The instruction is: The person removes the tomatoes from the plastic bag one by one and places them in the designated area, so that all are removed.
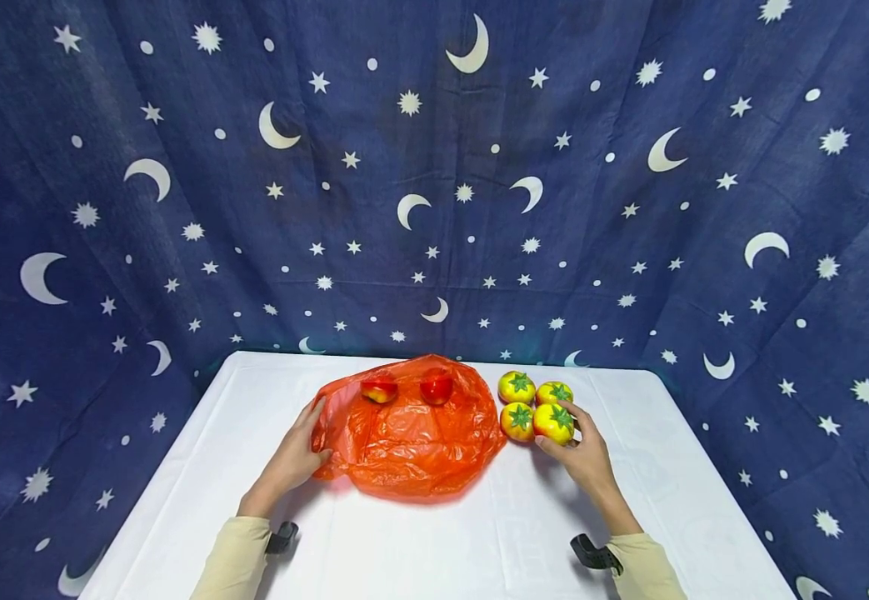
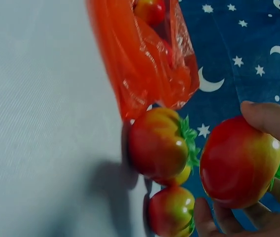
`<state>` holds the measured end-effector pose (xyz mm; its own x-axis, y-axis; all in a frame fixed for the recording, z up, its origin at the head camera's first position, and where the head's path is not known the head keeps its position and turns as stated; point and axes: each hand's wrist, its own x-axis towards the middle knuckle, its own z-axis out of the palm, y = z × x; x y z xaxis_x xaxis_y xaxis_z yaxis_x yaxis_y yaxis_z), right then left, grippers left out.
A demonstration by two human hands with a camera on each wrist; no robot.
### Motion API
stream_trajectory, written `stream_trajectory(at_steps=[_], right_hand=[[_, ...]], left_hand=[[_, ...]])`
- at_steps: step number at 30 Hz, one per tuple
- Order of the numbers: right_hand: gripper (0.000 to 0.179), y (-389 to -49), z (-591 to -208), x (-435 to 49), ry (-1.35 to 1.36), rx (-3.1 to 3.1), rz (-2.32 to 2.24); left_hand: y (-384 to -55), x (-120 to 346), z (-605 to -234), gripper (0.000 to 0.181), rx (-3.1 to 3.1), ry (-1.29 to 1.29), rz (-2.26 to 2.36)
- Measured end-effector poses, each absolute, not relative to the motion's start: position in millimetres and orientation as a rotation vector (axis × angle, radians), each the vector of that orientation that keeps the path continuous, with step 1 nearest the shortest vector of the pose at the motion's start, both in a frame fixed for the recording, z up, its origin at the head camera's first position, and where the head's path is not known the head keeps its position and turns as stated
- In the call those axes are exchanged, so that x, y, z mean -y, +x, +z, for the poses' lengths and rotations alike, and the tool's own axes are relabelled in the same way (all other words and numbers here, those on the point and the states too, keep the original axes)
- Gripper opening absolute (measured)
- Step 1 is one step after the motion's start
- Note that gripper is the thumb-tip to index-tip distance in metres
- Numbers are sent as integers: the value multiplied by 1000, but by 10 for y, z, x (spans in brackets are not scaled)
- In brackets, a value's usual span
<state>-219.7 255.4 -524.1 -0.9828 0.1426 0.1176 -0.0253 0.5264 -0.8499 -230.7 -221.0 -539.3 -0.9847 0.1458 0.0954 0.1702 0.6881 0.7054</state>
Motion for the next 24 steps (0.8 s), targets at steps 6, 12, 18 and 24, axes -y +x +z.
stream_trajectory(at_steps=[6,12,18,24], right_hand=[[84,-2225,-5312,-2654,-182,2596,1455],[83,-2252,-5373,-2717,-232,2622,1419],[88,-2253,-5439,-2744,-334,2696,1406],[83,-2283,-5479,-2765,-358,2712,1382]], left_hand=[[-2303,2213,-5395,93,2855,-271,-1204],[-2295,2212,-5423,93,2822,-292,-1204],[-2278,2225,-5455,94,2831,-289,-1195],[-2288,2214,-5419,93,2804,-308,-1205]])
